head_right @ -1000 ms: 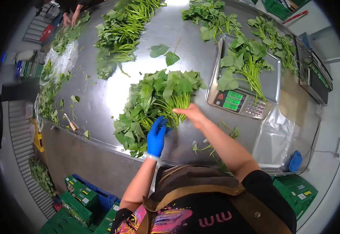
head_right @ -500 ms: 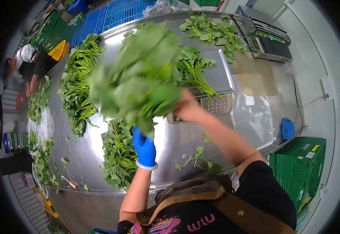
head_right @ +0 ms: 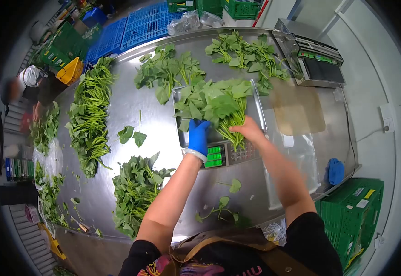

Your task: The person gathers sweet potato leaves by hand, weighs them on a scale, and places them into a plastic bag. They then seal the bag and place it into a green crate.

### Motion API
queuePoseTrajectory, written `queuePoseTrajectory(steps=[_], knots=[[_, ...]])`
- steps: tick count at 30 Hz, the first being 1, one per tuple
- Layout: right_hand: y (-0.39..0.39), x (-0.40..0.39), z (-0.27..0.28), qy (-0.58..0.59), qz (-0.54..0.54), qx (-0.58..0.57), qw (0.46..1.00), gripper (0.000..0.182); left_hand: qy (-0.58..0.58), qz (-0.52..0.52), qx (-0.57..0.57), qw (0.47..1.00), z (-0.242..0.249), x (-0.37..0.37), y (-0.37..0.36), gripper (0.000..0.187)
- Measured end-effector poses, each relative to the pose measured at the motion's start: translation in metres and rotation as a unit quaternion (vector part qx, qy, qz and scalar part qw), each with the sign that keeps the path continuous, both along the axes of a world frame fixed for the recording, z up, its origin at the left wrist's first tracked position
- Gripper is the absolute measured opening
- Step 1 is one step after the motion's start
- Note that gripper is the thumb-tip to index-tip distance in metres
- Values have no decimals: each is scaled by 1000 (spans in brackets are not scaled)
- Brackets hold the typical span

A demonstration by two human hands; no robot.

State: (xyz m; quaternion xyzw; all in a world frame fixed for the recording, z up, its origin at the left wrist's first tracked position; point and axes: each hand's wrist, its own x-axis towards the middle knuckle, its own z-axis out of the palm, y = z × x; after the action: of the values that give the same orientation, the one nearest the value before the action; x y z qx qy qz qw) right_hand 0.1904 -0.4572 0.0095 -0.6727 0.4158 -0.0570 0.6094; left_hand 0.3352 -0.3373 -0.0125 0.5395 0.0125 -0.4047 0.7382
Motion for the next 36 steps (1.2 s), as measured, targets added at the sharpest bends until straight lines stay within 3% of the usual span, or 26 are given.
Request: queuePoseTrajectory(steps=[2,3,6,7,10,13,14,16,17,20,23,26,29,32,33,36], knots=[[4,2,5,-29,-27,-54,998,47,-73,-26,8,997,5,1,-11,46],[6,3,14,-4,-9,-96,995,54,-71,-30,-30,997,23,-1,-11,50],[13,-2,27,108,-69,-157,979,57,-41,-64,-46,996,12,6,-1,68],[13,-8,23,80,-75,-144,983,62,-50,-55,-16,997,10,5,8,63],[25,-28,20,92,-87,-294,947,58,-76,-137,-33,987,18,7,70,41],[45,-37,15,60,-116,-439,889,46,-225,-208,45,951,38,7,150,30],[61,-33,18,39,-92,-471,876,43,-350,-221,88,906,38,10,180,27],[97,-13,49,-13,-50,-535,843,38,-577,-250,171,758,38,16,233,23],[121,-3,51,-35,7,-488,872,34,-647,-268,220,679,37,17,257,22],[187,35,25,-140,222,-381,887,27,-702,-315,316,555,28,26,310,23],[247,73,-16,-120,294,-246,916,18,-696,-294,335,563,9,31,358,30],[303,106,-52,36,237,3,971,18,-713,-260,337,558,5,27,391,37],[322,129,-70,96,213,-8,972,23,-724,-229,340,554,8,25,404,38],[330,130,-70,-26,121,-112,986,22,-701,-211,419,538,-4,24,417,39],[330,129,-51,-51,77,-97,991,19,-700,-177,418,551,-3,26,419,42],[325,123,-54,-137,152,-277,939,20,-655,-193,426,594,3,33,423,49]])
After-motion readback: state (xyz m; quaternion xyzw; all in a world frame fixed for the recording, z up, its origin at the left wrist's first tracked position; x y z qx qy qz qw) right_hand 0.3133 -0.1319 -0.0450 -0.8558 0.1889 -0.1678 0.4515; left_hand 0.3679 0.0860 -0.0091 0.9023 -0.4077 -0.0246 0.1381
